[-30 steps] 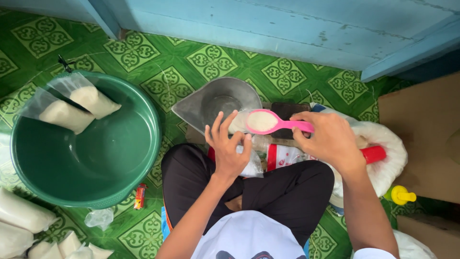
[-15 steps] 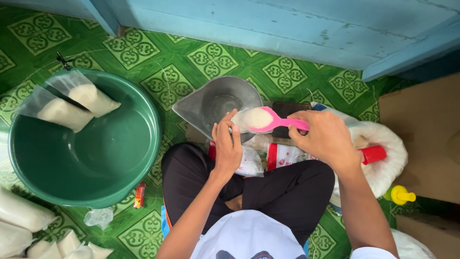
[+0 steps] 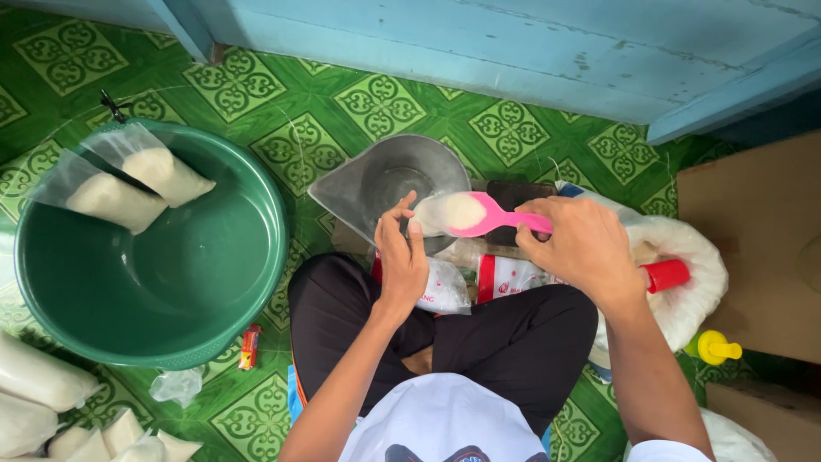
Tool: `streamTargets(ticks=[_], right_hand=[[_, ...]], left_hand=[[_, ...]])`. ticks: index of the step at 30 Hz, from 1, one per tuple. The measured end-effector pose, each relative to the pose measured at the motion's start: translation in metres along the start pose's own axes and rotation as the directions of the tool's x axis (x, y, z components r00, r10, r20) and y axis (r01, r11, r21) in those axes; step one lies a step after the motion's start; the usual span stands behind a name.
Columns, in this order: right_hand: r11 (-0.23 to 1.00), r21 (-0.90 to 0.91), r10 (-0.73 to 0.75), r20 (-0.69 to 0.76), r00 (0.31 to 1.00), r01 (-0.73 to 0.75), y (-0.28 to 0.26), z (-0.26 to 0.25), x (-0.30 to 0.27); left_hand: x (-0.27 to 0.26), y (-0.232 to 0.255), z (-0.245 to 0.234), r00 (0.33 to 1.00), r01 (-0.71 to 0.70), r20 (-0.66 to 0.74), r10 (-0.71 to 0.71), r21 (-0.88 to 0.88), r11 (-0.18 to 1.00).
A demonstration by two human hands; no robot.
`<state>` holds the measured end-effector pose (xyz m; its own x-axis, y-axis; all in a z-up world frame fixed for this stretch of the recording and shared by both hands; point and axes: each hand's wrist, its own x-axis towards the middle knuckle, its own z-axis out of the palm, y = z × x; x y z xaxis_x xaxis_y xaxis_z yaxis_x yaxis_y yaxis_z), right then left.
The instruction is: Manually scooping white powder from a bulk sack into individual small plastic bags for packaging.
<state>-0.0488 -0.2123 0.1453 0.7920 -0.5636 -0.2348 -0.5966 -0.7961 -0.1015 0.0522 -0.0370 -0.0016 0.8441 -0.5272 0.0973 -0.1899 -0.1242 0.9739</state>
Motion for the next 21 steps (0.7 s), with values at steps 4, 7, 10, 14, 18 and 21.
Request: streamTargets(ticks=[4,7,10,14,18,21], right_hand=[[1.000,-0.024,-0.002,0.013,1.000,0.002,0.0007,-0.0006,-0.0007],[1.000,-0.031,-0.002,0.007,1.000,0.002,0.0005,-0.0010,-0.0005],[0.999,-0.055,-0.001,0.014,1.000,0.002,0.0041,0.0020,0.0002],[0.997,-0.078,-0.006,0.008,1.000,0.006,0.0010,-0.0033,-0.0027],[0.995,-0.103,-0.012,-0.010,1.000,0.011,0.0011,-0.0027,-0.0044],[0.991,-0.133,-0.026,-0.013,1.000,0.024,0.0021,-0.0012,-0.0042]], left_hand=[[0.0003,-0.0014,-0.0002,0.999,-0.026,-0.022,0.025,-0.012,1.000],[0.0007,0.0032,-0.0022,0.998,-0.051,-0.030,0.050,-0.034,0.998],[0.0007,0.0010,-0.0020,0.997,-0.073,-0.033,0.072,-0.029,0.997],[0.0001,0.0003,-0.0018,0.996,-0.084,-0.037,0.082,-0.033,0.996],[-0.0003,0.0013,-0.0024,0.995,-0.091,-0.036,0.089,-0.041,0.995],[-0.0006,0.0032,-0.0035,0.996,-0.086,-0.029,0.084,-0.044,0.995]])
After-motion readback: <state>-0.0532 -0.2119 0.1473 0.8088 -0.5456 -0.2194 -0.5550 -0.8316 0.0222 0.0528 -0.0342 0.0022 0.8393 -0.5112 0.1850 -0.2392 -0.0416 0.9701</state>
